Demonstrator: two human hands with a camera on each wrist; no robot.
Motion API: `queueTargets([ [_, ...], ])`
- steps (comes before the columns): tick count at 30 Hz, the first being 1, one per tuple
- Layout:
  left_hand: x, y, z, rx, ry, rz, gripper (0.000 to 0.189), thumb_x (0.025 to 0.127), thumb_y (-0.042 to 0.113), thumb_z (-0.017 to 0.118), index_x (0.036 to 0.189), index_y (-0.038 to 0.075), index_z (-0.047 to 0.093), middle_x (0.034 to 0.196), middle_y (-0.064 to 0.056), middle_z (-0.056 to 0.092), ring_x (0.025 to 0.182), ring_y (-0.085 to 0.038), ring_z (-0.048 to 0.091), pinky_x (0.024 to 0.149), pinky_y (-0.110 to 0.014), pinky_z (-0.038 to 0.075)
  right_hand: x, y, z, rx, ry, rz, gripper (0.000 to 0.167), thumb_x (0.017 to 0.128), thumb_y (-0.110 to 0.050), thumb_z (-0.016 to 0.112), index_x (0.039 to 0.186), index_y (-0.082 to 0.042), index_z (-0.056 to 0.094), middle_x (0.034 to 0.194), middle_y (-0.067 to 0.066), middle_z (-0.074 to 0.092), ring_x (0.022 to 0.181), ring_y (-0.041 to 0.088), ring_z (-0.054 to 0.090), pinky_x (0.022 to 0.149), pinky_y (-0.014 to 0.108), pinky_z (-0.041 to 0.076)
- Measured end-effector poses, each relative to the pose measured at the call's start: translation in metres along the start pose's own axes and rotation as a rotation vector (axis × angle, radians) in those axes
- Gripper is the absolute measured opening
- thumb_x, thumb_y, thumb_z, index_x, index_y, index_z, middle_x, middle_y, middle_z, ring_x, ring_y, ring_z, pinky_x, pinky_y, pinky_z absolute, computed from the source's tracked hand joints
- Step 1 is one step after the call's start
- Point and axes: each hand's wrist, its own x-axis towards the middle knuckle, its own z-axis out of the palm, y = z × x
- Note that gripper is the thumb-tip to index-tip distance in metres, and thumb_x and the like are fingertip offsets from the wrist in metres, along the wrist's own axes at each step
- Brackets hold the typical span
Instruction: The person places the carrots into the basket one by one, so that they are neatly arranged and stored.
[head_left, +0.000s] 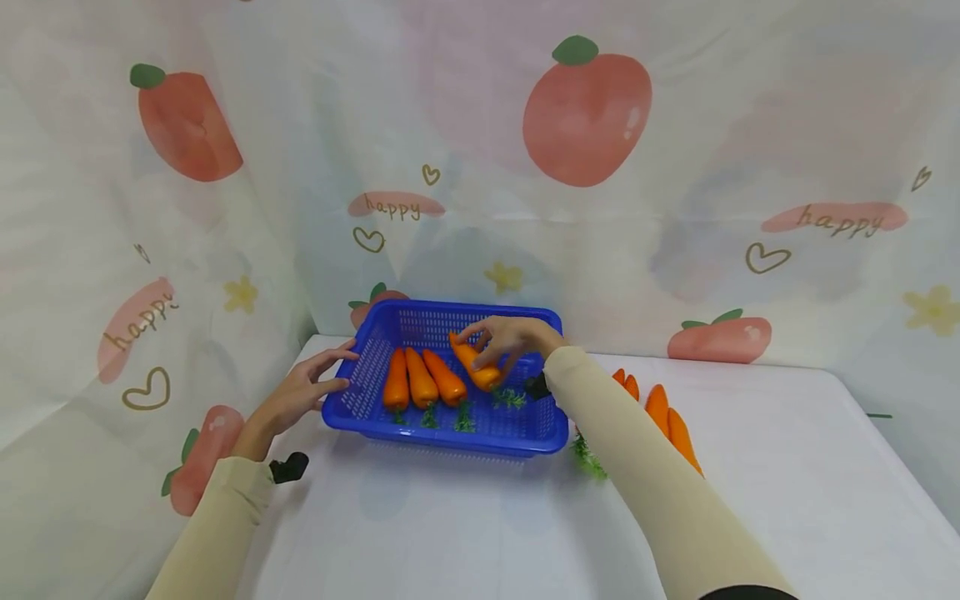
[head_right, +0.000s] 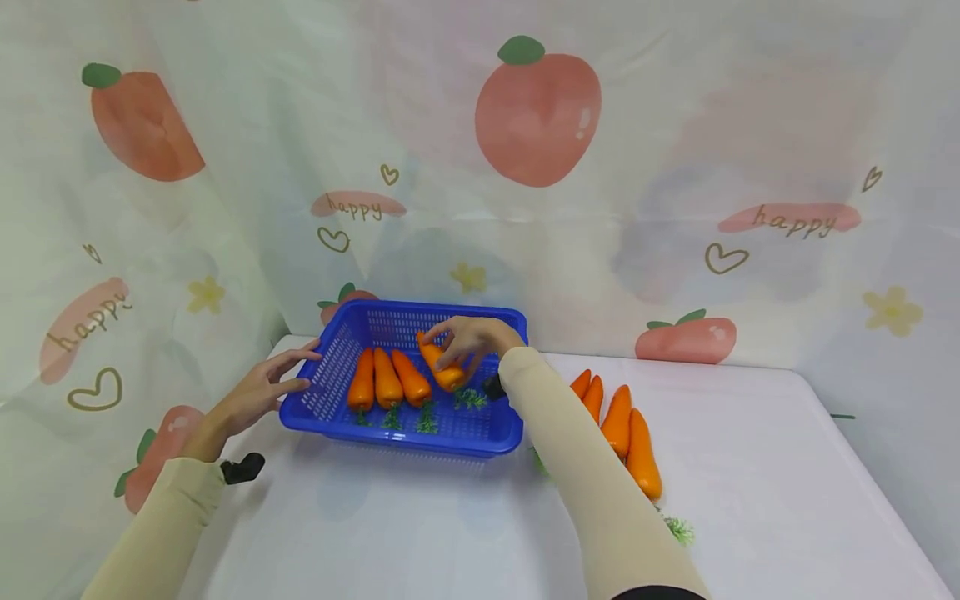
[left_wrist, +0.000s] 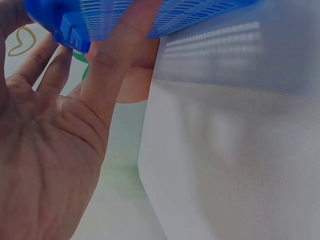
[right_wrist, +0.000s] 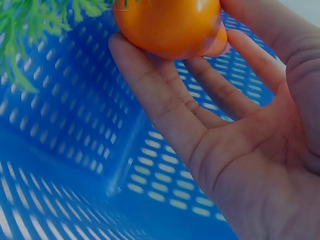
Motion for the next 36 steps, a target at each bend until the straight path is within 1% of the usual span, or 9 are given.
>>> queueTargets([
  [8,0.000,0.001,0.000,-0.058,-0.022,0.018,0.046,0.103,0.011,0.060,0.147,0.004,0.049,0.171,-0.003,0.020,0.151,-0.049,0.022,0.090,-0.058,0.057,0.018,0.008,0.009,0.029,0.002,0.026,0.068,0.092,-0.008,0.077,0.153,-0.022,0.050,0.157,0.022,0.039,0.133,0.039,0.052,0.081,0.047,0.062],
  [12,0.000,0.000,0.000,-0.063,-0.029,0.023,0.046,0.103,0.011,0.060,0.148,0.005,0.048,0.172,-0.003,0.019,0.150,-0.050,0.023,0.090,-0.057,0.057,0.023,0.011,0.014,0.046,0.007,0.023,0.069,0.091,-0.007,0.078,0.152,-0.020,0.051,0.157,0.023,0.038,0.133,0.040,0.052,0.079,0.048,0.063],
  [20,0.001,-0.002,-0.001,-0.057,-0.031,0.030,0.046,0.103,0.012,0.060,0.147,0.005,0.049,0.172,-0.003,0.019,0.150,-0.049,0.025,0.088,-0.056,0.058,0.027,0.012,0.026,0.041,-0.010,0.001,0.068,0.092,-0.013,0.077,0.154,-0.021,0.049,0.158,0.023,0.037,0.135,0.039,0.050,0.080,0.047,0.063],
  [23,0.001,-0.003,-0.002,-0.056,-0.031,0.031,0.047,0.103,0.013,0.061,0.148,0.005,0.048,0.172,-0.003,0.019,0.150,-0.049,0.024,0.089,-0.057,0.057,0.028,0.011,0.030,0.035,0.000,-0.003,0.068,0.092,-0.011,0.077,0.154,-0.021,0.049,0.154,0.024,0.040,0.131,0.038,0.053,0.079,0.047,0.063],
  [29,0.000,-0.003,-0.002,-0.051,-0.027,0.031,0.048,0.103,0.013,0.061,0.149,0.006,0.048,0.172,-0.003,0.019,0.151,-0.049,0.023,0.090,-0.058,0.057,0.031,0.007,0.037,0.015,0.037,0.018,0.070,0.090,-0.008,0.079,0.153,-0.021,0.050,0.144,0.021,0.049,0.117,0.034,0.061,0.076,0.046,0.064],
  [31,0.000,-0.003,-0.002,-0.051,-0.028,0.032,0.048,0.103,0.013,0.061,0.149,0.006,0.048,0.172,-0.003,0.019,0.150,-0.050,0.023,0.089,-0.058,0.057,0.031,0.006,0.038,0.018,0.045,0.025,0.071,0.089,-0.006,0.079,0.152,-0.021,0.050,0.142,0.020,0.050,0.115,0.034,0.061,0.075,0.047,0.063],
  [36,0.001,-0.004,-0.002,-0.056,-0.036,0.036,0.047,0.103,0.013,0.061,0.148,0.006,0.048,0.172,-0.003,0.018,0.150,-0.051,0.024,0.089,-0.058,0.057,0.031,0.007,0.039,0.002,0.044,0.020,0.070,0.091,-0.008,0.078,0.153,-0.021,0.048,0.146,0.021,0.048,0.117,0.034,0.061,0.076,0.046,0.063],
])
